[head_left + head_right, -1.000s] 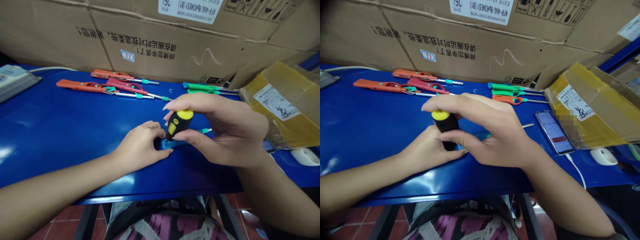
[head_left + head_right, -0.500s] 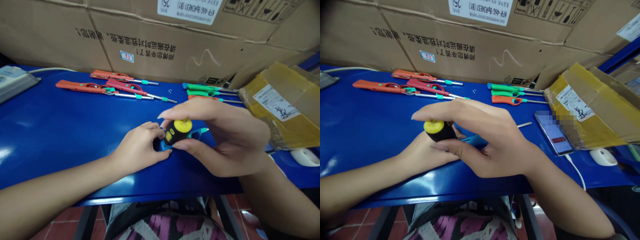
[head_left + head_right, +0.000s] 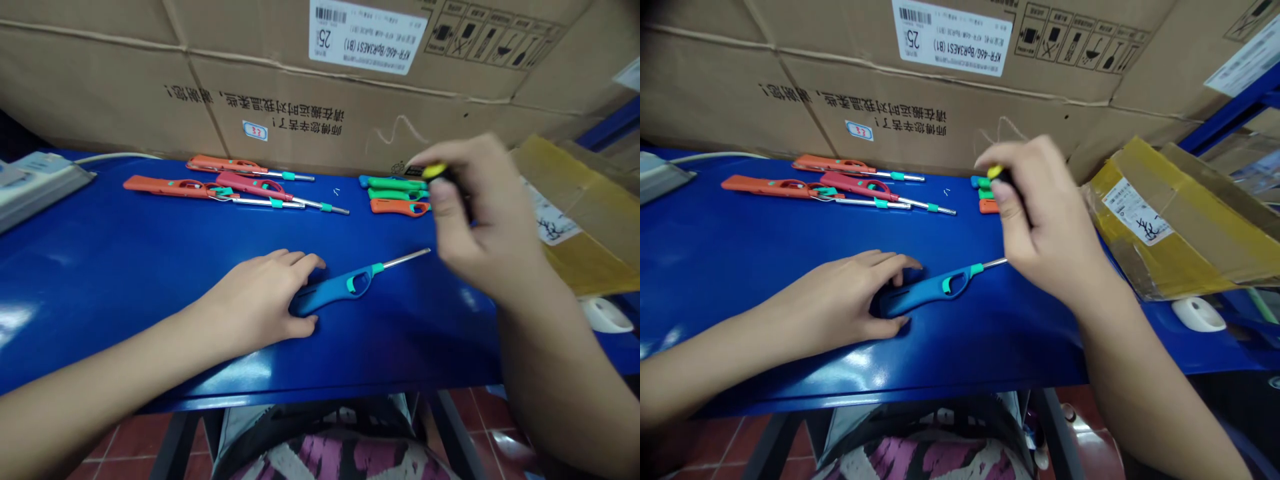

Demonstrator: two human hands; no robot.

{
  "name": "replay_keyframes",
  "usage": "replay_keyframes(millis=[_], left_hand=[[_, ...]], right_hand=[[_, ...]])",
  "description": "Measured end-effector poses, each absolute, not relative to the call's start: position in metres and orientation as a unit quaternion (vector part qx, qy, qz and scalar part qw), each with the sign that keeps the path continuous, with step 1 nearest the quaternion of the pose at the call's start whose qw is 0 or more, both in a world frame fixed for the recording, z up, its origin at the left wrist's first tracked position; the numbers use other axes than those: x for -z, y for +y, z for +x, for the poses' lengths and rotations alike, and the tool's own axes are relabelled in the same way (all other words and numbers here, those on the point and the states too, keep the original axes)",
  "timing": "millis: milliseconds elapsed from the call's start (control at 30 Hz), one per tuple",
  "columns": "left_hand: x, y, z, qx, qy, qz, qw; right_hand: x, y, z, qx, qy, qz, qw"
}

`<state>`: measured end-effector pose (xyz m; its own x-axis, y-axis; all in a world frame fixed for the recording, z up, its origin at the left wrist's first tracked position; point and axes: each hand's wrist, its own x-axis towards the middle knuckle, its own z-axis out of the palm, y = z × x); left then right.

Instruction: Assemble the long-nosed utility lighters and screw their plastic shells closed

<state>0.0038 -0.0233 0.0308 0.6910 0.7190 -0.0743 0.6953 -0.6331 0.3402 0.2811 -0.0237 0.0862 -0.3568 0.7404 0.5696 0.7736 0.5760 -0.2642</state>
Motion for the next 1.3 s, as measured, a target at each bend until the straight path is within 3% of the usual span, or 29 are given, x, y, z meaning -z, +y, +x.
replay_keyframes(millis=[67,167,267,467,700,933,1133,1300], left_hand=[[-0.028,-0.026,0.006,-0.048,0.369,0.914,0.161],[-0.019,-0.028,0.011,-0.068,0.337,0.928,0.146],[-0.012,-0.024,0.012,-0.079,0.316,0.934,0.150],[-0.016,-0.007,0.003,-0.082,0.292,0.940,0.156],[-0.023,0.010,-0.009,-0.069,0.318,0.933,0.157],[-0.027,0.027,-0.016,-0.143,0.331,0.910,0.205],[-0.025,0.028,-0.001,-0.252,0.343,0.889,0.169],[-0.037,0.029,0.034,-0.260,0.309,0.904,0.138]], right_hand=[[-0.074,-0.024,0.277,0.040,-0.838,-0.490,0.236],[-0.064,-0.019,0.286,-0.045,-0.860,-0.501,0.084],[-0.060,-0.012,0.301,-0.118,-0.857,-0.501,0.027],[-0.048,-0.009,0.296,-0.151,-0.872,-0.461,0.068],[-0.035,-0.019,0.260,-0.070,-0.860,-0.491,0.119],[-0.027,-0.025,0.244,-0.082,-0.922,-0.358,0.126],[-0.010,-0.008,0.249,-0.042,-0.908,-0.396,0.129],[-0.002,-0.004,0.247,-0.013,-0.894,-0.424,0.146]])
